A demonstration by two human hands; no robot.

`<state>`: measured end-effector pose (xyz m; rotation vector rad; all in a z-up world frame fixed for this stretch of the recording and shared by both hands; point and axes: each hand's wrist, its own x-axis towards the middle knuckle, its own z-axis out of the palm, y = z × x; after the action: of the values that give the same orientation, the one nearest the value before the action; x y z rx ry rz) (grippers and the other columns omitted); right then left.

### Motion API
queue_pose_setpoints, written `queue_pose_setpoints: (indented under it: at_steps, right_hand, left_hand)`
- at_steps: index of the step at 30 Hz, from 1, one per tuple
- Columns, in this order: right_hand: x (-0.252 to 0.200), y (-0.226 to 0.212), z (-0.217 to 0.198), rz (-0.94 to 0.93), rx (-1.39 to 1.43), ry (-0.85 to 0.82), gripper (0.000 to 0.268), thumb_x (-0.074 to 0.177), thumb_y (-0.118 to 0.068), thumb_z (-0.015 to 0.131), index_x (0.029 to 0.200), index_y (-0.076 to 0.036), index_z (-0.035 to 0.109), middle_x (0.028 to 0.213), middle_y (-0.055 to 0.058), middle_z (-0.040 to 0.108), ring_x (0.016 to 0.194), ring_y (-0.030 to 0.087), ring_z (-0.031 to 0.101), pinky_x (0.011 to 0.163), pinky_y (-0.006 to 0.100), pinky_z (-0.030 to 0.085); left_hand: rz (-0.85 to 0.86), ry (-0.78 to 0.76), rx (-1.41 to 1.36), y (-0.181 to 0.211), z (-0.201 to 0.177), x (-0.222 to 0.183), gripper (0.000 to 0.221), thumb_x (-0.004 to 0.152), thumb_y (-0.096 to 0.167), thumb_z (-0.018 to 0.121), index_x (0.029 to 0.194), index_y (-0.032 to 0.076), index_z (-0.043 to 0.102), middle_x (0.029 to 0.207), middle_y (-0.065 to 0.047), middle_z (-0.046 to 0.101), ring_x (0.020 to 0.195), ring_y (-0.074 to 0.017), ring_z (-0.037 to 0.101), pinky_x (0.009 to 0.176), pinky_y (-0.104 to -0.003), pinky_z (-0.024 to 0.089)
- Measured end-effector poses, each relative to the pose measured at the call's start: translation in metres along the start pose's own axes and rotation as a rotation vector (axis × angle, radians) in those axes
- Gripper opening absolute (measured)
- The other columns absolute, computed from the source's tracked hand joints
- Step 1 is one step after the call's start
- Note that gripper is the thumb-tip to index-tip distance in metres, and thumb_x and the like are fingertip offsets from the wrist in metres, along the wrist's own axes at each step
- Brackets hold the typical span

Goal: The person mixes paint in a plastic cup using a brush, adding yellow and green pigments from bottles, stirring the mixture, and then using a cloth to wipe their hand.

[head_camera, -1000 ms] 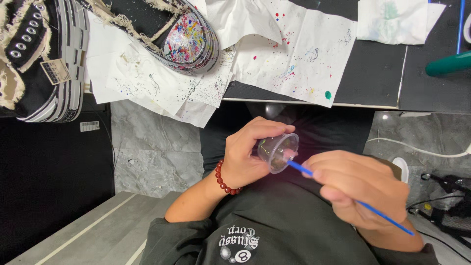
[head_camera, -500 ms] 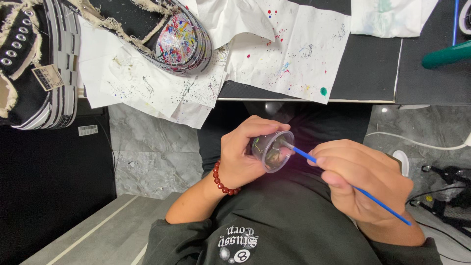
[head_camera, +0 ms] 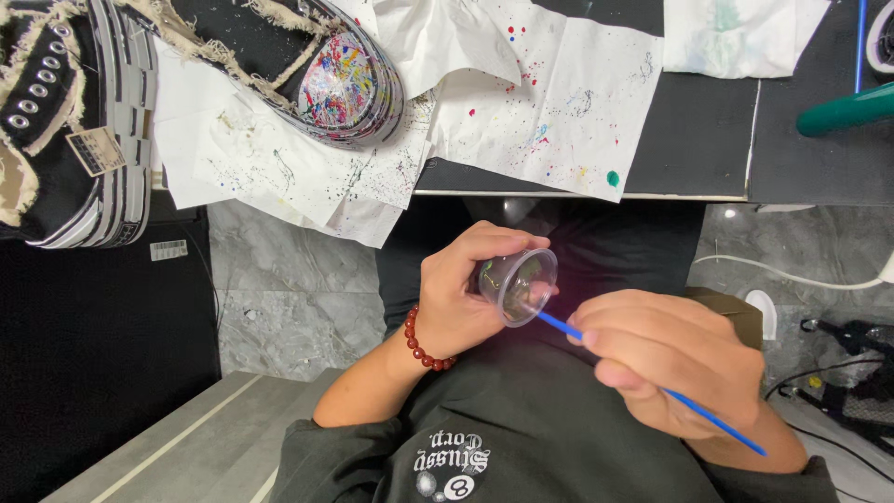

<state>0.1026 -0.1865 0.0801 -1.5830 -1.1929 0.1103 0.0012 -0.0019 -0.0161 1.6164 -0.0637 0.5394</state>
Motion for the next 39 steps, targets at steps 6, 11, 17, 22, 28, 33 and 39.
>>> queue_pose_setpoints:
  at_steps: [6,11,17,22,28,33,39]
  right_hand:
    - [-0.007,0.001,-0.002,-0.002,-0.006,-0.011,0.023,0.101,-0.015,0.064,0.094,0.006,0.061,0.084,0.017,0.067,0.080,0.033,0.074,0.074,0.040,0.062]
    - [-0.009,0.006,0.001,-0.033,-0.040,-0.014,0.020,0.101,-0.013,0.063,0.093,0.006,0.062,0.084,0.018,0.069,0.079,0.032,0.074,0.073,0.039,0.063]
    - [-0.014,0.007,0.006,0.046,-0.017,0.092,0.023,0.106,-0.017,0.060,0.102,0.006,0.060,0.089,0.017,0.070,0.083,0.030,0.075,0.069,0.034,0.061]
    - [-0.014,0.010,-0.003,-0.045,-0.011,-0.009,0.024,0.105,-0.019,0.059,0.103,0.004,0.060,0.091,0.018,0.068,0.084,0.033,0.074,0.073,0.038,0.062]
    - [-0.011,0.007,-0.008,-0.103,0.005,-0.084,0.023,0.102,-0.018,0.062,0.101,0.005,0.060,0.089,0.018,0.067,0.083,0.035,0.073,0.074,0.041,0.062]
    - [-0.006,0.010,-0.011,-0.098,0.017,-0.045,0.021,0.103,-0.015,0.061,0.101,0.006,0.059,0.089,0.017,0.067,0.085,0.035,0.073,0.077,0.042,0.062]
    - [-0.001,0.007,-0.012,-0.069,0.007,0.026,0.023,0.103,-0.017,0.061,0.099,0.006,0.059,0.086,0.017,0.067,0.082,0.034,0.073,0.074,0.040,0.062]
  left_hand:
    - [-0.025,0.020,0.017,0.000,0.002,-0.001,0.056,0.083,0.004,0.091,0.128,0.005,0.057,0.122,-0.015,0.071,0.109,-0.0207,0.074,0.092,-0.029,0.063]
    - [-0.016,0.028,0.042,-0.001,0.005,0.004,0.053,0.085,0.005,0.090,0.127,0.005,0.058,0.124,-0.014,0.070,0.113,-0.0223,0.074,0.095,-0.030,0.063]
    - [0.070,0.062,0.166,0.001,0.005,0.011,0.056,0.081,0.012,0.094,0.126,0.005,0.061,0.125,-0.013,0.069,0.109,-0.0211,0.072,0.094,-0.029,0.062]
    - [0.050,0.071,0.309,0.004,0.001,0.009,0.054,0.076,0.020,0.095,0.122,0.007,0.069,0.116,-0.009,0.063,0.102,-0.0189,0.068,0.083,-0.026,0.059]
    - [0.014,0.005,0.334,0.009,-0.006,0.005,0.059,0.071,0.026,0.098,0.122,0.008,0.073,0.108,-0.007,0.057,0.092,-0.0163,0.063,0.081,-0.027,0.054]
    - [0.034,-0.023,0.340,0.011,-0.007,0.009,0.065,0.070,0.029,0.099,0.125,0.007,0.072,0.108,-0.006,0.059,0.095,-0.0167,0.062,0.079,-0.026,0.054]
    - [0.038,-0.044,0.333,0.012,-0.005,0.012,0.068,0.071,0.030,0.098,0.129,0.007,0.070,0.110,-0.007,0.059,0.095,-0.0168,0.062,0.080,-0.026,0.055]
